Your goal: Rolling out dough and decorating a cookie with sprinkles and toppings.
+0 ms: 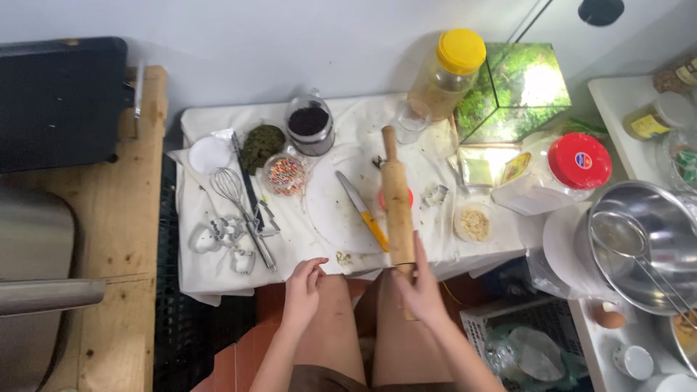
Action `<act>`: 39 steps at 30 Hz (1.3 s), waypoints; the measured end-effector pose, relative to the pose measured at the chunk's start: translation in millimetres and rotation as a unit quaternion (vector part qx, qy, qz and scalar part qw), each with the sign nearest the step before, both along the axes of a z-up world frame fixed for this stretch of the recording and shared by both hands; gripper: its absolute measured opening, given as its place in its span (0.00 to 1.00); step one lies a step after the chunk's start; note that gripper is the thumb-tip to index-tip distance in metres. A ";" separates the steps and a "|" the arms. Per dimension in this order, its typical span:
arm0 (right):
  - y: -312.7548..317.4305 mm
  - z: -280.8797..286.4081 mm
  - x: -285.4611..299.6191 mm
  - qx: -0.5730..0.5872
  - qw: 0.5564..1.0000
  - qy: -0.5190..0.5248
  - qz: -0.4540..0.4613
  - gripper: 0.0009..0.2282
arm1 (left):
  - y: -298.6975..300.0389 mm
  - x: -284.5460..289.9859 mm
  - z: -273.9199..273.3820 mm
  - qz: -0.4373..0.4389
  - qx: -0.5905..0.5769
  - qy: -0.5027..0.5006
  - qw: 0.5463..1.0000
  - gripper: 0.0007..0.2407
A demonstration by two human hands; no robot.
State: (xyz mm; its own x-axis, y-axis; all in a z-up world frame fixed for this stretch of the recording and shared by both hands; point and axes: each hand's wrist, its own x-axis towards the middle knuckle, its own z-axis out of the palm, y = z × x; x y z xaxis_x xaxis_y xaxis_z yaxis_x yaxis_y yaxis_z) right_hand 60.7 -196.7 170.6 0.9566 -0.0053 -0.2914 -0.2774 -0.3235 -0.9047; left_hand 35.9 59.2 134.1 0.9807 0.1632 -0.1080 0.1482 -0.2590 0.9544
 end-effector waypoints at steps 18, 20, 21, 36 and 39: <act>-91.1 -14.9 -52.0 -0.114 0.992 -0.009 -0.061 0.42 | -92.8 58.9 -85.0 -0.012 0.172 -0.004 0.985 0.14; -79.5 -22.2 -40.7 -0.061 0.994 -0.013 -0.092 0.42 | -96.9 59.8 -75.2 -0.012 0.185 -0.015 0.983 0.15; -74.7 -25.7 -34.9 -0.010 0.992 -0.016 -0.121 0.42 | -99.9 60.3 -70.5 -0.010 0.196 -0.025 0.980 0.16; -27.2 -40.4 62.2 0.091 0.958 -0.042 -0.268 0.43 | -116.7 89.3 -32.2 -0.033 0.336 0.138 0.931 0.24; -17.7 -20.0 78.4 0.109 0.956 -0.032 -0.272 0.43 | -117.0 88.6 -28.1 -0.030 0.325 0.138 0.935 0.24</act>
State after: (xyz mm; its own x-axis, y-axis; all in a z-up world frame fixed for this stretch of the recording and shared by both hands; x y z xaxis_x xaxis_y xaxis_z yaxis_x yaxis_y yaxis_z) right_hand 139.1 -214.4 150.5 0.8453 -0.4527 -0.2838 -0.2932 0.0510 -0.9547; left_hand 124.5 -57.8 106.0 0.9396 0.2282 -0.2552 0.3323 -0.7874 0.5193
